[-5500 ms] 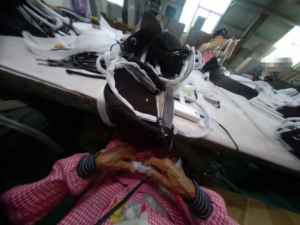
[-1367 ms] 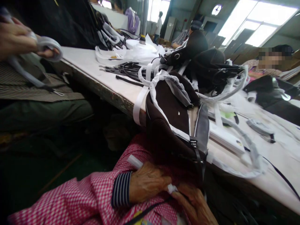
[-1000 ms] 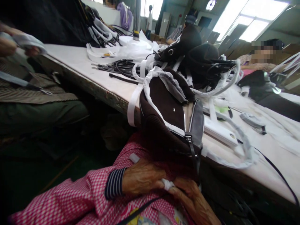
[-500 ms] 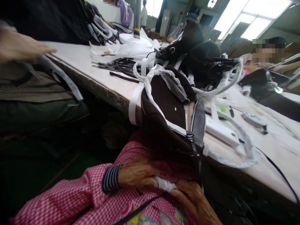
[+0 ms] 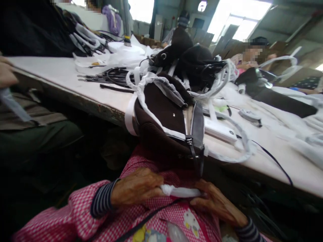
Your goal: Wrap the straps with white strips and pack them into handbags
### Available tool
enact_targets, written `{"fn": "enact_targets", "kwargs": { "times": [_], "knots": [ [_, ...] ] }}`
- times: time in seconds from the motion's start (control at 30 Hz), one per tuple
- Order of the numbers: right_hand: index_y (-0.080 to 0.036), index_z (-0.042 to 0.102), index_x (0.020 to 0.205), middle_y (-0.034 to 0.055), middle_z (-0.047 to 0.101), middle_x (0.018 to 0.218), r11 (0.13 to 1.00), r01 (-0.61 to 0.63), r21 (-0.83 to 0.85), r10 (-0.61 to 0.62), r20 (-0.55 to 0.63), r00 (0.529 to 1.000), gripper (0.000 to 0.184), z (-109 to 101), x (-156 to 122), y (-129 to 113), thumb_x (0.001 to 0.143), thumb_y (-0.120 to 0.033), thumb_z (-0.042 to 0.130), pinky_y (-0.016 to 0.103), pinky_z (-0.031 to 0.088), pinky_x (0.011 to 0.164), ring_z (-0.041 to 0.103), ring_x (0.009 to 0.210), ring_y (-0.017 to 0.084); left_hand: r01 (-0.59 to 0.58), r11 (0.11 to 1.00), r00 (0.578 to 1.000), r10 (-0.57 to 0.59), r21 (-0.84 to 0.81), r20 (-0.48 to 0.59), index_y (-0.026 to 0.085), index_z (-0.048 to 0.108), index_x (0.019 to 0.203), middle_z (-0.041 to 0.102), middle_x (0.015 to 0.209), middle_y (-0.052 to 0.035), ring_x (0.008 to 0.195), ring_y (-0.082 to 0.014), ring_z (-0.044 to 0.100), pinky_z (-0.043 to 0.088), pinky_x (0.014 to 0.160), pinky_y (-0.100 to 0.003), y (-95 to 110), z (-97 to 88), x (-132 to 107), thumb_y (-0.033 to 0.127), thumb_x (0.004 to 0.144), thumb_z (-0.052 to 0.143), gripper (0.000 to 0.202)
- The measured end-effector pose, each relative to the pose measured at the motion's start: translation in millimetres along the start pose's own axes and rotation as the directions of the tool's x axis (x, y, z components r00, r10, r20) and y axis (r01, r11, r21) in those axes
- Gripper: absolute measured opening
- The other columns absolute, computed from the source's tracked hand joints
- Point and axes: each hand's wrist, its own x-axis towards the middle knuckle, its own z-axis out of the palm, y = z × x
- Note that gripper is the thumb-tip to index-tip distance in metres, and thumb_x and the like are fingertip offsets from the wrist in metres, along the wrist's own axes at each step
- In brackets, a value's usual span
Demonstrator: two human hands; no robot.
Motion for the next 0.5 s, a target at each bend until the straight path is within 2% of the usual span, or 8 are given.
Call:
{"fn": "enact_targets", "kwargs": {
  "times": [0.03,0.1,0.13,0.2,0.27,0.37,0.5],
  "knots": [
    [-0.02,0.077,0.1,0.0058,0.073,0.093,0.997,-0.002,0.074,-0.001,0.037,0.999,0.043,-3,1,0,0.084,-0.06,0.07,0.031,0.053,0.074,0.066,0.086,0.025,0.011,0.999,1.0,-0.01,-0.053,0.017,0.018,0.069,0.093,0.071,0.084,-0.0016,0.079,-0.0176,0.065,0.041,0.068,-0.027,-4,-9.0,0,0.04,0.101,0.054,0.028],
    [-0.016,0.076,0.091,0.0022,0.066,0.08,0.975,0.006,0.224,-0.025,0.079,0.997,0.041,-9,4,-2,0.086,-0.057,0.071,0.027,0.047,0.067,0.058,0.075,0.019,0.069,0.978,0.992,-0.046,-0.195,0.118,0.017,0.071,0.089,0.068,0.078,0.0009,0.073,-0.0149,0.061,0.042,0.068,-0.024,-13,-27.3,2,0.044,0.103,0.049,0.037],
    [-0.015,0.075,0.09,0.0009,0.063,0.077,0.957,0.02,0.289,-0.051,0.1,0.994,0.041,-13,6,-3,0.087,-0.055,0.07,0.025,0.043,0.064,0.054,0.072,0.016,0.115,0.962,0.989,-0.087,-0.247,0.12,0.018,0.073,0.094,0.069,0.083,0.0011,0.078,-0.0157,0.062,0.043,0.071,-0.024,-18,-35.8,3,0.046,0.101,0.051,0.036],
    [-0.013,0.073,0.087,-0.0009,0.057,0.072,0.906,0.054,0.419,-0.116,0.123,0.986,0.041,-22,8,-4,0.088,-0.054,0.069,0.024,0.038,0.06,0.048,0.066,0.013,0.218,0.93,0.976,-0.216,-0.296,0.04,0.019,0.074,0.095,0.07,0.09,0.0008,0.084,-0.0181,0.061,0.045,0.073,-0.024,-25,-50.3,5,0.055,0.095,0.057,0.039],
    [-0.012,0.072,0.087,-0.0018,0.054,0.071,0.859,0.058,0.509,-0.151,0.144,0.978,0.038,-28,8,-3,0.088,-0.051,0.07,0.023,0.035,0.058,0.044,0.064,0.011,0.283,0.909,0.959,-0.264,-0.305,0.105,0.019,0.073,0.083,0.067,0.083,0.0014,0.08,-0.0182,0.059,0.045,0.07,-0.024,-28,-60.9,5,0.059,0.092,0.058,0.044],
    [-0.012,0.072,0.089,-0.0025,0.054,0.07,0.822,0.042,0.568,-0.155,0.151,0.976,0.035,-29,7,6,0.086,-0.047,0.075,0.022,0.033,0.055,0.043,0.062,0.009,0.369,0.882,0.928,-0.333,-0.294,0.167,0.02,0.073,0.078,0.065,0.077,0.0016,0.075,-0.0181,0.058,0.046,0.065,-0.023,-24,-69.5,0,0.064,0.089,0.058,0.047],
    [-0.01,0.071,0.083,-0.0038,0.053,0.063,0.799,0.066,0.598,-0.166,0.114,0.98,0.038,-20,8,32,0.086,-0.048,0.073,0.022,0.031,0.052,0.041,0.056,0.008,0.438,0.857,0.897,-0.436,-0.273,0.072,0.023,0.078,0.089,0.072,0.083,0.0001,0.079,-0.0207,0.063,0.051,0.066,-0.022,-21,-68.2,-9,0.062,0.084,0.065,0.041]
  ]
}}
